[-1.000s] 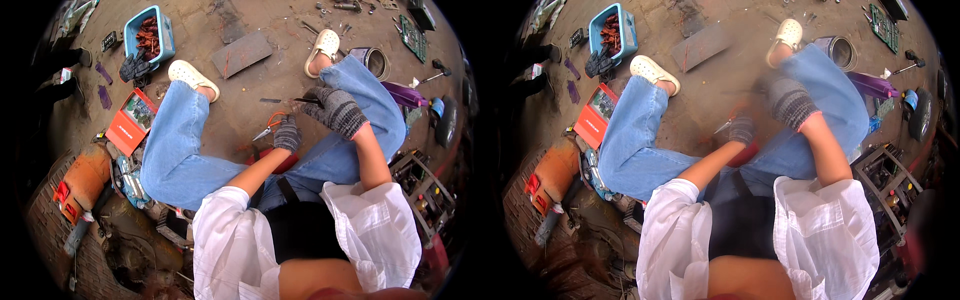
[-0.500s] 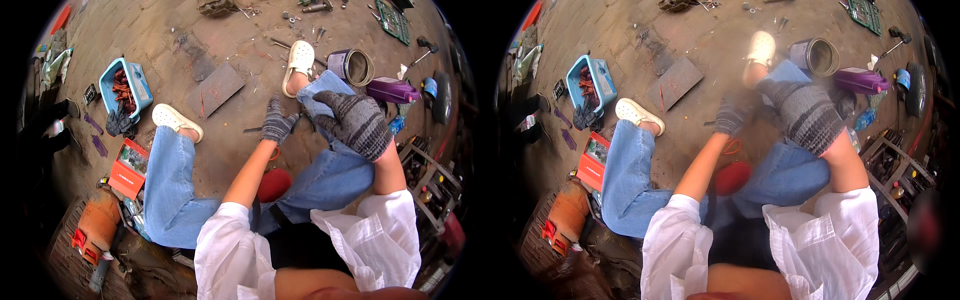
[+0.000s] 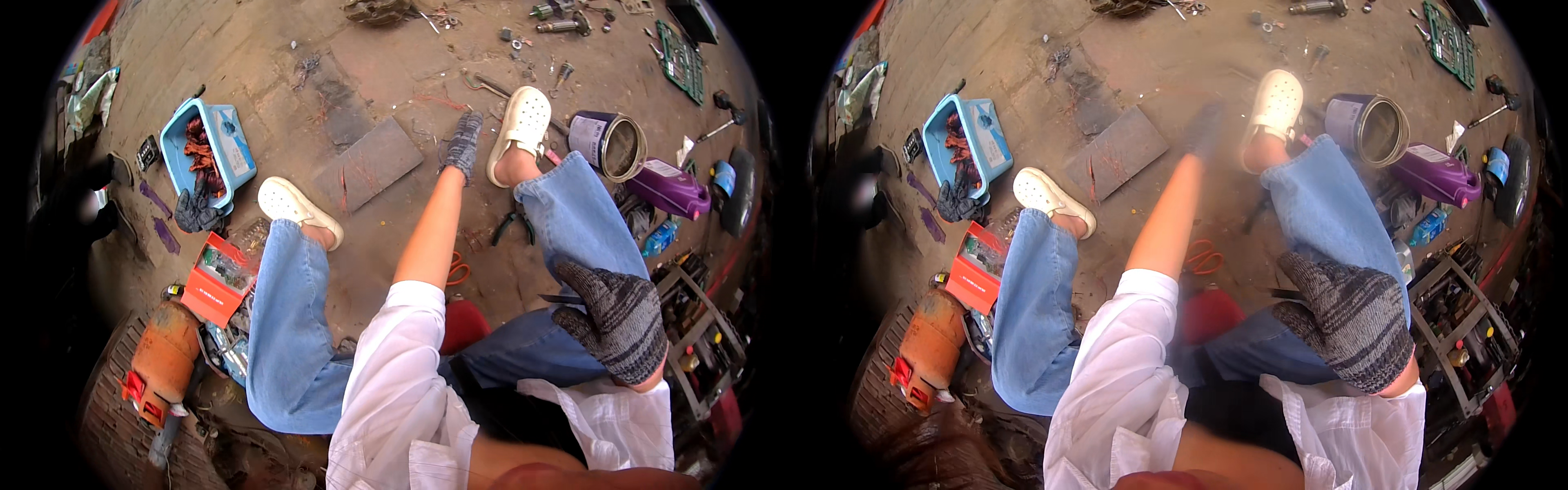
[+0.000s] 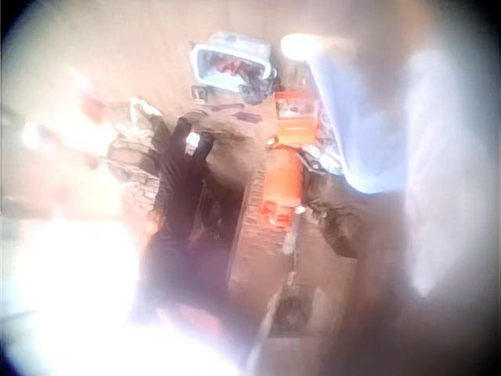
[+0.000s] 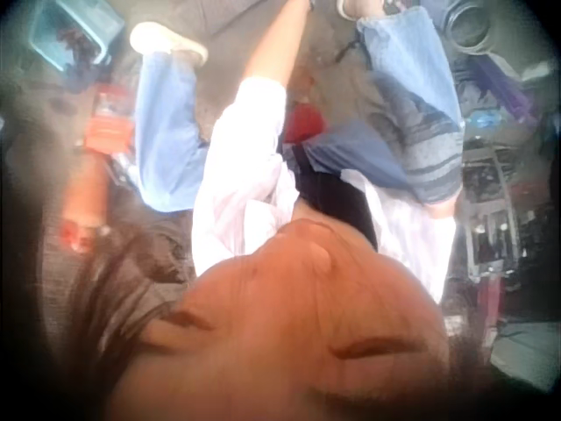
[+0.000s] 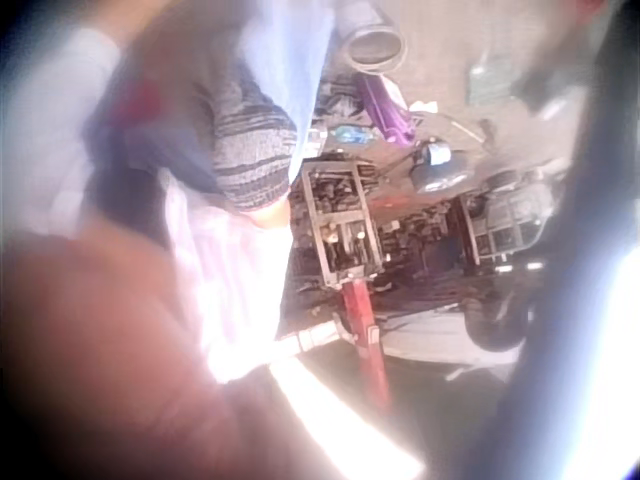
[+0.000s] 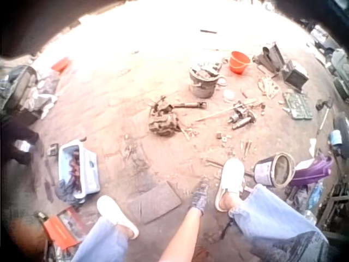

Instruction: The person sits on the floor and repeatedly rubs a small black metal piece against a flat metal plate to sharpen its edge. The person holds the piece with gloved hands and moves it back and forth across the plate, occasionally lifting it to inspect the edge.

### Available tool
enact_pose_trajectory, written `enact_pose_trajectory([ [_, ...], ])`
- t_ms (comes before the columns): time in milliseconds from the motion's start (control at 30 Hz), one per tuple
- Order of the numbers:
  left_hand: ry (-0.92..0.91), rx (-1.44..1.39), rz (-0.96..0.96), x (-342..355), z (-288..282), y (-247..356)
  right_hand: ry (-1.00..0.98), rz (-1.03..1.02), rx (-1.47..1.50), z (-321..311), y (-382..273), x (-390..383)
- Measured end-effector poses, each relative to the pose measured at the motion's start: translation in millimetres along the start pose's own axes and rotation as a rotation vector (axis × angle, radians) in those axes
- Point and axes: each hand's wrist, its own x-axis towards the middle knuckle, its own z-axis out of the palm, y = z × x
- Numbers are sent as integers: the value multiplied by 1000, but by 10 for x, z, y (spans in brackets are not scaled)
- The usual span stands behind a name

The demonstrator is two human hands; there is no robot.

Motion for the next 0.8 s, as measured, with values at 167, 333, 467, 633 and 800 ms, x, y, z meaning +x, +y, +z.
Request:
enact_pose_trajectory([
  [167, -85, 816, 112, -42, -21, 272, -20, 5, -24, 79, -48, 124],
  [333, 427, 701, 433, 153, -578, 115, -45, -4, -41, 67, -91, 111],
  [467, 812, 413, -73, 94, -1444, 472, -1, -25, -70, 101, -149, 126],
  [633, 1072, 1023, -433, 377, -2379, 563, -49, 36, -71, 80, -246, 179],
  [800, 828, 1149, -617, 299, -3238, 595, -114, -17, -60, 166, -144, 403],
])
